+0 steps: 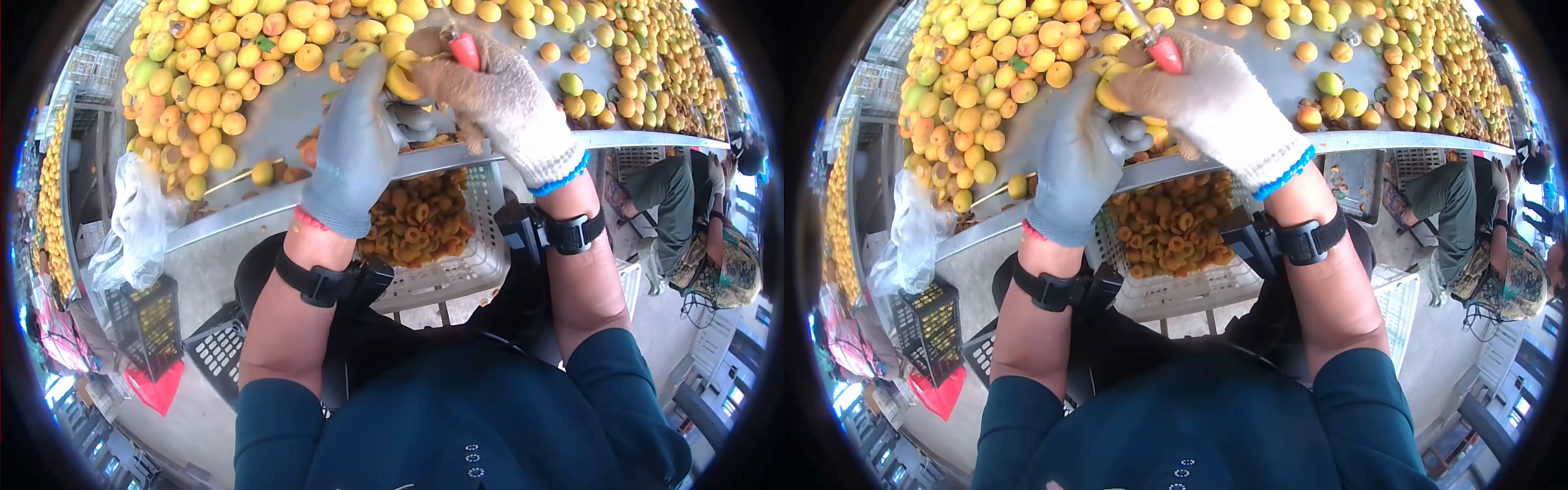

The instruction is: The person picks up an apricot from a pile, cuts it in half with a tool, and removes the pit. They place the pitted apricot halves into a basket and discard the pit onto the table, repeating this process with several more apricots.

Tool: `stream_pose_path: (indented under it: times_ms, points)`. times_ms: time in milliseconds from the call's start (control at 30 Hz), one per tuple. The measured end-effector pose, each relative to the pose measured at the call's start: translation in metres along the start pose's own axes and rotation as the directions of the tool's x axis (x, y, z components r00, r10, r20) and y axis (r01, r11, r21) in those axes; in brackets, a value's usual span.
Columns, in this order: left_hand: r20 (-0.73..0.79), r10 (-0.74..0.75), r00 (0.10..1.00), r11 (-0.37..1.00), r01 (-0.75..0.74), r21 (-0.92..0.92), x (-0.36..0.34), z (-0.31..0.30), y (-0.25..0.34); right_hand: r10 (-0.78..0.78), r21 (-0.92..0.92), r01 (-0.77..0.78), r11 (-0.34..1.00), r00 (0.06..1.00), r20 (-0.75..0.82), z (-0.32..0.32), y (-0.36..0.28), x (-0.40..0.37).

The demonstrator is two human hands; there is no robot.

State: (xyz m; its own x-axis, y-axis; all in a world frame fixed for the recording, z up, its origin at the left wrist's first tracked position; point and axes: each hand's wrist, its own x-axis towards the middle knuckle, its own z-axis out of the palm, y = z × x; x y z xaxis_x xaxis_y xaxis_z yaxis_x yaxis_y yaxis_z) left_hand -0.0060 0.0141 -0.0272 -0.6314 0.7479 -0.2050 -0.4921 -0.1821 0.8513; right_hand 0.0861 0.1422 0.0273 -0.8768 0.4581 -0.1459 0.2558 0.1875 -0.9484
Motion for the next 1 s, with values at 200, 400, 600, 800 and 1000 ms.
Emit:
stream_pose_path:
  times_ms: [200, 400, 600, 800, 1000]
  points:
    - [0.090, 0.236, 0.968, 0.859, -0.251, 0.445, -0.006, -0.001, -0.003, -0.098, 0.009, 0.099, 0.995, 0.992, -0.078, 0.013, 0.012, -0.004]
    - [0.033, 0.145, 0.989, 0.912, -0.146, 0.383, -0.009, 0.005, 0.003, 0.048, 0.460, -0.043, 0.887, 0.999, 0.000, 0.010, 0.017, -0.003]
    - [0.050, 0.084, 0.995, 0.972, -0.093, 0.215, -0.009, 0.001, 0.004, 0.073, 0.574, -0.098, 0.813, 0.995, 0.065, 0.013, 0.031, -0.003]
    - [0.073, 0.186, 0.980, 0.869, -0.198, 0.453, -0.020, 0.001, 0.006, 0.113, 0.709, -0.241, 0.663, 0.968, 0.224, 0.009, 0.024, -0.012]
    - [0.118, 0.282, 0.952, 0.816, -0.303, 0.492, -0.024, -0.004, 0.010, 0.033, 0.619, -0.072, 0.782, 0.997, 0.074, 0.001, 0.035, -0.007]
